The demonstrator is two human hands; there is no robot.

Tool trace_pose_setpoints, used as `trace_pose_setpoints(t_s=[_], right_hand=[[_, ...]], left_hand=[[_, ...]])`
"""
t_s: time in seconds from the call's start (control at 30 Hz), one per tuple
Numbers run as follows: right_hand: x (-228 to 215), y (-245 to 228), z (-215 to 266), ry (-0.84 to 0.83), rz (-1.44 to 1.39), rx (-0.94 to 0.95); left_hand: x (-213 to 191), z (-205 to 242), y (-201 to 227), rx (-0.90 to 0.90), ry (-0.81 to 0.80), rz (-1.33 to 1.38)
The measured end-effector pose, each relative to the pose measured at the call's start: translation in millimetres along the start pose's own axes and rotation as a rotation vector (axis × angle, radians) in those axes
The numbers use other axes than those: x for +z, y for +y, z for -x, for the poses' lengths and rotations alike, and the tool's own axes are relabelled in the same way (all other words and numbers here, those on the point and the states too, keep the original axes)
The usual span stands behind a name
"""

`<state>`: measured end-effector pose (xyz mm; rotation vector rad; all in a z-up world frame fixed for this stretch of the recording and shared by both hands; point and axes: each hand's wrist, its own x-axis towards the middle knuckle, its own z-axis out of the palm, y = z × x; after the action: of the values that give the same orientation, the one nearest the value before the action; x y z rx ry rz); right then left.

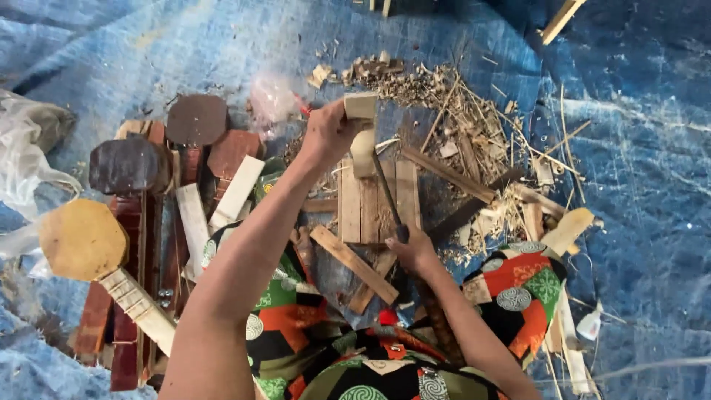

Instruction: Shaving and shaping wooden components using a curved blade, likely for instrument making.

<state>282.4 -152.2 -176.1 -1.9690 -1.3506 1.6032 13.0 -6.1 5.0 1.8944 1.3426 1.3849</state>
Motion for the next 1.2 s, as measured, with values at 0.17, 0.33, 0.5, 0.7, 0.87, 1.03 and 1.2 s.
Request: trace_pose_setpoints(t_s=[0.17,0.33,0.5,0.7,0.87,1.03,1.2], right_hand=[[1.9,-31.8,15.3,-0.034,-0.001,0.069],[-13.2,-55.2,43.5,-0.196,-0.296,-0.074],[-12.3,-50.0,43.8,-0.250,-0.523,-0.034],[-11.8,-68.2,50.4,-0.336,-0.486,-0.002],[-7.0,-45.2,34.3,-0.264,-0.424,-0.025],[-3.6,-35.9,32.3,-0.154,-0.310,-0.046],[9.2,-33.5,22.7,-0.079,-0.166,0.013]], left_hand=[[-1.8,-7.8,-21.0,0.001,-0.071,0.082],[-0.2,-2.6,-16.2,-0.011,-0.052,0.213],[2.5,-3.0,-24.5,-0.073,-0.143,0.347],[14.5,-18.2,-38.0,-0.329,-0.350,0.415],[46.7,-22.3,-27.4,-0.364,-0.361,0.555],[72.0,-5.7,-12.5,-0.243,-0.080,0.513],[77.0,1.2,14.4,-0.343,0.004,0.382]])
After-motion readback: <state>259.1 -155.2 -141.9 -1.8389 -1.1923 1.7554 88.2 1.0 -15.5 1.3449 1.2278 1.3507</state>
